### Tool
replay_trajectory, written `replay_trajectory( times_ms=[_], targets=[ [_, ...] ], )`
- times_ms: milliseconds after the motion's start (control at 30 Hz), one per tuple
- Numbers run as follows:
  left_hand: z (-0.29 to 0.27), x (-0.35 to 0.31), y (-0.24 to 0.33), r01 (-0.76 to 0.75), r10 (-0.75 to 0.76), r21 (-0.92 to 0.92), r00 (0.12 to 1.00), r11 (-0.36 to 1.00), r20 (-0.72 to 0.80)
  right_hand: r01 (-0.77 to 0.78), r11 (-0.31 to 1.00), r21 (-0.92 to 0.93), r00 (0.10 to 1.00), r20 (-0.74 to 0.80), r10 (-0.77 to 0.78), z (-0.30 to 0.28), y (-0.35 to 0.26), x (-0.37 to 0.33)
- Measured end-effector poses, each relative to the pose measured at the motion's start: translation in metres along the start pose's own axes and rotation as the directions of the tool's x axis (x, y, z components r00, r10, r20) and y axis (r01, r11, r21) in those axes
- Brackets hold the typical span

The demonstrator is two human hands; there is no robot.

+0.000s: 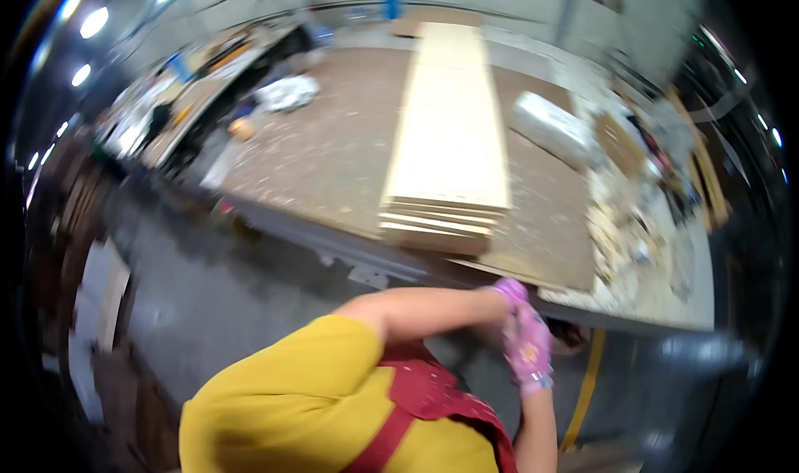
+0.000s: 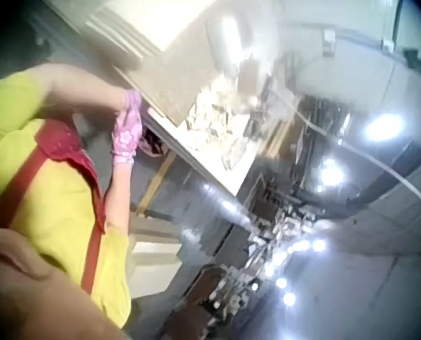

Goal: The person applies a yellowish substance from a small container onto a thin wooden strip using a small stick. They then wipe the container and the strip with a white cloth. Finally, the person picks up a stack of light-colored wooden boards and places them on the workbench.

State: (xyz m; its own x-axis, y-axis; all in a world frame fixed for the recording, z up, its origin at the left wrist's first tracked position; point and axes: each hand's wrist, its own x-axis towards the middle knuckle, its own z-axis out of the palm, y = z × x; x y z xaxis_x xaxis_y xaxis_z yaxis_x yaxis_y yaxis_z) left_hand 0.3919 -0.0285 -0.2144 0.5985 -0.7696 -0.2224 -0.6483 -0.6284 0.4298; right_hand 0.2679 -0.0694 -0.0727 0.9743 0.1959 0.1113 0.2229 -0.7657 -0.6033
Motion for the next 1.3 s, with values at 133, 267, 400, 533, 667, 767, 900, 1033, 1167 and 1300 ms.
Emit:
replay_trajectory(
  times_ms=[133,267,400,533,667,767,900,1033,1167,1300],
  targets=[
    [-0.036,-0.029,0.005,-0.117,0.118,-0.048,0.993,0.992,0.026,0.021,0.994,-0.106,0.999,-0.038,-0.025,0.008,0.001,0.011],
    [-0.042,-0.035,0.006,-0.178,0.189,-0.080,0.970,0.981,0.155,-0.192,0.838,0.511,0.941,-0.145,0.305,0.010,0.012,0.015],
    [-0.043,-0.029,0.017,-0.214,0.222,-0.061,0.949,0.975,0.224,-0.263,-0.083,0.961,0.798,0.266,0.541,0.009,0.026,0.010],
    [-0.044,-0.020,0.027,-0.219,0.206,0.044,0.958,0.975,0.197,-0.449,0.097,0.889,0.836,0.379,0.398,-0.006,0.046,-0.001],
    [-0.039,-0.016,0.038,-0.170,0.152,0.196,0.983,0.966,0.106,-0.309,0.942,0.129,0.951,0.068,0.302,-0.035,0.019,0.010],
    [-0.041,-0.008,0.056,-0.203,0.206,0.275,0.978,0.940,0.017,-0.148,0.967,-0.206,0.986,0.048,0.161,-0.059,0.014,0.021],
    [-0.077,0.000,0.062,-0.584,0.615,0.202,0.772,0.786,-0.161,0.016,0.730,-0.683,0.989,-0.098,-0.114,-0.044,-0.029,0.019],
    [-0.126,0.034,0.078,-0.514,0.487,-0.722,0.828,0.463,-0.278,0.035,0.857,-0.514,0.961,-0.220,-0.171,-0.069,-0.047,0.031],
    [-0.192,0.018,0.088,-0.184,0.072,-0.741,0.952,-0.646,-0.298,-0.073,0.934,-0.350,0.836,-0.532,-0.134,-0.090,-0.046,0.021],
    [-0.191,0.012,0.085,-0.181,-0.067,-0.472,0.966,-0.863,-0.249,-0.224,0.965,0.136,0.837,-0.480,0.262,-0.067,-0.034,0.010]
  ],
)
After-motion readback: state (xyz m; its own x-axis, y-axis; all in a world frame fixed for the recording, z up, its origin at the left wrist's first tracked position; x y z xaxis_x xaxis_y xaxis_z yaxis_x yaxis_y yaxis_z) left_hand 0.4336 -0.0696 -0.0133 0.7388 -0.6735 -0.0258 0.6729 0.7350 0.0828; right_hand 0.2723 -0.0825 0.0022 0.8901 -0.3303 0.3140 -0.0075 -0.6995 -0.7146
